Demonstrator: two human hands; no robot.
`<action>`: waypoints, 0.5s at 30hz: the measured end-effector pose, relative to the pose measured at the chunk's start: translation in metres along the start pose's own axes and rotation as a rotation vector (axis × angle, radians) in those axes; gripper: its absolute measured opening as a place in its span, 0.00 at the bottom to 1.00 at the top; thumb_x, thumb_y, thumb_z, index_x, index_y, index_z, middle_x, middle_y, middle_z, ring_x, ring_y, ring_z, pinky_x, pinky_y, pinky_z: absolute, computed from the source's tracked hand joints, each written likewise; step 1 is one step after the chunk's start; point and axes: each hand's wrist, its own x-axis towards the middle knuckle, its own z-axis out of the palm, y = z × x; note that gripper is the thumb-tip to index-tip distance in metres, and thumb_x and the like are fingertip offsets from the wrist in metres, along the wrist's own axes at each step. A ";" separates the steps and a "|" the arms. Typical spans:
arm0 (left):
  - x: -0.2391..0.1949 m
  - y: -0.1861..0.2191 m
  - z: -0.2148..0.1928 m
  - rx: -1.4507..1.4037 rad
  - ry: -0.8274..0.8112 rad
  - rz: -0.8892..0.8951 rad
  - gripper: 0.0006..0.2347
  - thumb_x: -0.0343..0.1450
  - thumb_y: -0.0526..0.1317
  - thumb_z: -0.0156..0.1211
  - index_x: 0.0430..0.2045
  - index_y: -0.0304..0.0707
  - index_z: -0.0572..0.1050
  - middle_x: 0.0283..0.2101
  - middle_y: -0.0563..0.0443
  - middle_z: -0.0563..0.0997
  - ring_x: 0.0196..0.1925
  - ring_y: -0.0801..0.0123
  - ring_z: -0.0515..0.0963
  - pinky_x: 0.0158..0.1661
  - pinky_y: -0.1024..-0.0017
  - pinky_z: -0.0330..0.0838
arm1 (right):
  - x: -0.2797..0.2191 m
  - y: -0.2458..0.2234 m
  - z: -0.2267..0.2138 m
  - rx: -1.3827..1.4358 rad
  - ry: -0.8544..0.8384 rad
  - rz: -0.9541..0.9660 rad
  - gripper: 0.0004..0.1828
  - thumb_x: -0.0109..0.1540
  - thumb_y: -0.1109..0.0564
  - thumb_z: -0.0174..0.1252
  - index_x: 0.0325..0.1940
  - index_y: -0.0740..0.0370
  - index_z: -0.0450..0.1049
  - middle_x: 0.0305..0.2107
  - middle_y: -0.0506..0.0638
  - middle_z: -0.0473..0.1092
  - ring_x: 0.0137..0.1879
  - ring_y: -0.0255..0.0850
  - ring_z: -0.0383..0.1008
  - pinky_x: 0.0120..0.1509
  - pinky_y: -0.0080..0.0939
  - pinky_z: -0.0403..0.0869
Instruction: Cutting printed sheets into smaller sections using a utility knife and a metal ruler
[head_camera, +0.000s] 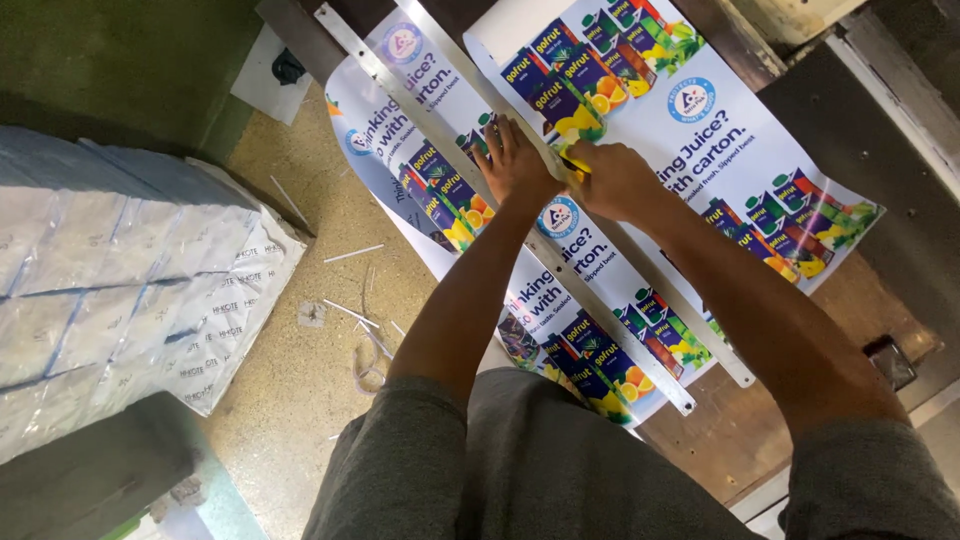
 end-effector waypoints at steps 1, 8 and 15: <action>-0.003 0.002 -0.002 0.000 -0.004 0.005 0.48 0.57 0.59 0.81 0.70 0.39 0.62 0.75 0.48 0.60 0.77 0.55 0.54 0.72 0.46 0.49 | -0.012 -0.007 -0.008 0.002 -0.001 0.006 0.17 0.65 0.63 0.54 0.60 0.60 0.73 0.38 0.64 0.78 0.43 0.63 0.82 0.47 0.59 0.81; 0.006 0.006 0.002 0.051 -0.053 -0.004 0.51 0.54 0.56 0.83 0.71 0.36 0.59 0.74 0.45 0.59 0.78 0.55 0.51 0.74 0.46 0.40 | -0.077 0.021 -0.003 0.078 -0.049 0.030 0.22 0.66 0.63 0.53 0.66 0.62 0.72 0.42 0.68 0.78 0.48 0.64 0.81 0.54 0.62 0.80; 0.000 0.012 0.021 -0.059 0.260 0.044 0.16 0.59 0.35 0.75 0.38 0.38 0.75 0.55 0.45 0.72 0.68 0.52 0.64 0.64 0.54 0.61 | -0.114 0.027 -0.004 0.043 -0.061 0.002 0.23 0.66 0.67 0.55 0.66 0.66 0.70 0.46 0.67 0.77 0.51 0.63 0.81 0.55 0.61 0.80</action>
